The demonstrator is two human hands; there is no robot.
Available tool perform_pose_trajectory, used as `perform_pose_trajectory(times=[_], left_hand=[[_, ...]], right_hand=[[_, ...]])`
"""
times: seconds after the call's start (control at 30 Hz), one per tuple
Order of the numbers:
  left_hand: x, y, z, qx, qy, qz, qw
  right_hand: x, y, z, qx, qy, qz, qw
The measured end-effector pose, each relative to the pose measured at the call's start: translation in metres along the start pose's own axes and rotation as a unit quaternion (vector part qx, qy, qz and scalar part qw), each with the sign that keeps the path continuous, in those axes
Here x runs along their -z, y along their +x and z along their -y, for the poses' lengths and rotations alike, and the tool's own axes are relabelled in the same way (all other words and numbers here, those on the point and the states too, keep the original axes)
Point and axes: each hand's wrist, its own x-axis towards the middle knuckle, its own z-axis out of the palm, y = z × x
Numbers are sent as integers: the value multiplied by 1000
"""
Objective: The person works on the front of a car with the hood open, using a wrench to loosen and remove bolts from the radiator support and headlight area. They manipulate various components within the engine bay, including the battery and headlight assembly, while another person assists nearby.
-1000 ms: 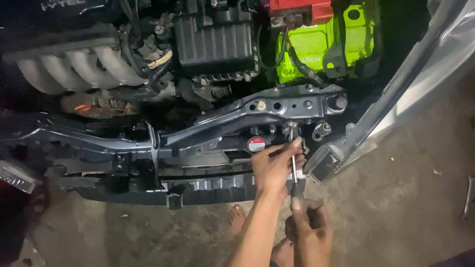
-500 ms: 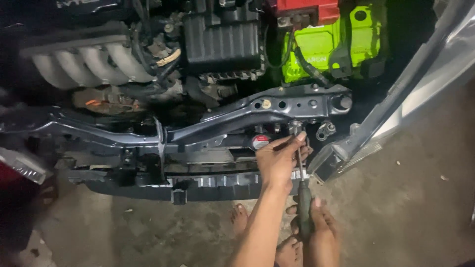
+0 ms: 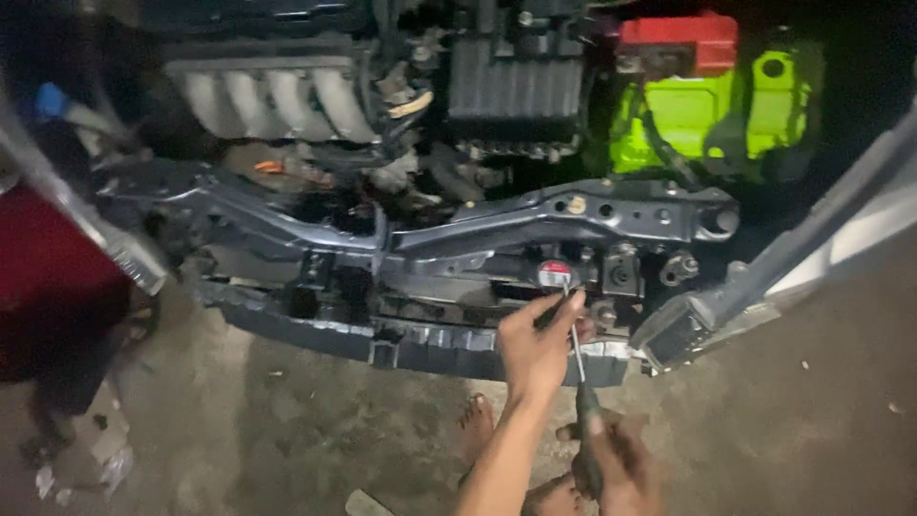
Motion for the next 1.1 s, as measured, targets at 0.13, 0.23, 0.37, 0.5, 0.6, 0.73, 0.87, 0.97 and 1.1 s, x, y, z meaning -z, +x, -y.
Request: perform_pose_trajectory(times=[0.13,0.23,0.37,0.5,0.6,0.73,0.87,0.97,1.1], left_hand=[[55,-13,-7,-51,80,-5,996],[92,-20,-23,-47,37,-27,998],[142,-17,-41,-173,6,-55,983],[181,-34,-97,-190,12,-94,977],[229,-18,-120,-414,217,-59,882],[280,42,-145,-588,383,-110,704],[309,90,-176,-615,431,-119,650],[324,116,-181,-606,429,-119,659],[332,130,-182,-577,441,-86,682]], right_hand=[[-36,-33,-39,498,44,-58,864],[-22,-58,-20,457,-19,-75,886],[-21,-79,-8,348,-3,7,937],[-49,-127,18,422,49,54,904],[-82,-168,44,467,68,34,881],[-124,-193,81,701,-74,31,709],[-175,-226,105,824,-159,9,544],[-204,-247,114,847,-193,13,495],[-235,-249,124,860,-219,6,460]])
